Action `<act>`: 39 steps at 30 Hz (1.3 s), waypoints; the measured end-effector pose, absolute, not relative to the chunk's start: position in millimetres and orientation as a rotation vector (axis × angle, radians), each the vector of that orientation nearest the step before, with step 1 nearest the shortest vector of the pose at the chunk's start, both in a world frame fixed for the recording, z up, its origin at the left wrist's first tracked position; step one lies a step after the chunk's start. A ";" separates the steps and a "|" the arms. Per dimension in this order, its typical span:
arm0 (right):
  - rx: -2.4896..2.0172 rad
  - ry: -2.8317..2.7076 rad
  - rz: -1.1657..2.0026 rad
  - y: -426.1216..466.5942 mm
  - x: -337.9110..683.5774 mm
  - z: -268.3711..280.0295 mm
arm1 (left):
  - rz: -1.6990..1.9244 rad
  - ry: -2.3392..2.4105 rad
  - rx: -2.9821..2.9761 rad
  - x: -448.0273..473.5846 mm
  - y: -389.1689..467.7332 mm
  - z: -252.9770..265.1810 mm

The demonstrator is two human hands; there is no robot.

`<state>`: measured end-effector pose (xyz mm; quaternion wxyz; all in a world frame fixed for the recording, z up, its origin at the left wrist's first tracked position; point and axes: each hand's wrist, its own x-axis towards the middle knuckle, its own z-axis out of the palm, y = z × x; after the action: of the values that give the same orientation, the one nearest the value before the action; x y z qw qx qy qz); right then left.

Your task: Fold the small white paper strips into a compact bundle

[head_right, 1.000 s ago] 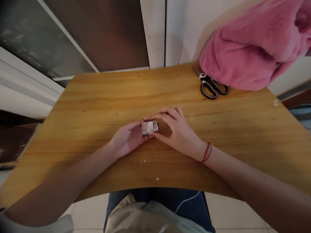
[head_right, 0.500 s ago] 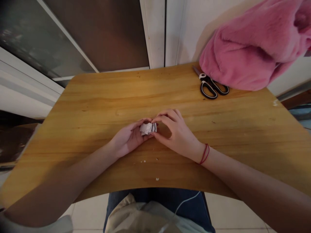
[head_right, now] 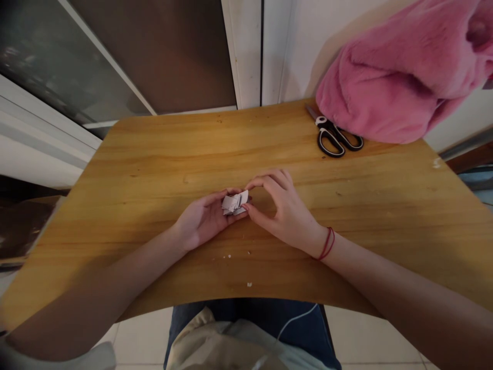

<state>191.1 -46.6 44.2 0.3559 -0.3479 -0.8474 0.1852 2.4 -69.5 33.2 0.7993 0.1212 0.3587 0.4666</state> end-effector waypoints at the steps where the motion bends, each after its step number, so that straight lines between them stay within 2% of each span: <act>1: -0.907 -2.174 0.467 -46.7 191.3 45.2 | 1.002 0.769 0.249 2.2 -69.5 33.3; 11: -0.955 -1.991 0.390 -55.0 190.2 47.2 | 0.979 0.696 0.288 1.0 -71.9 32.8; 23: -0.950 -2.269 0.476 -52.9 186.4 36.0 | 0.967 0.734 0.324 2.4 -70.9 33.6; 39: -0.925 -2.239 0.468 -47.4 189.3 36.5 | 0.977 0.717 0.326 1.2 -70.3 34.8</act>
<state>189.3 -47.4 36.5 0.3307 -0.3538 -0.8564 0.1788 1.2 -70.3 34.8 0.8094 0.1527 0.3356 0.4572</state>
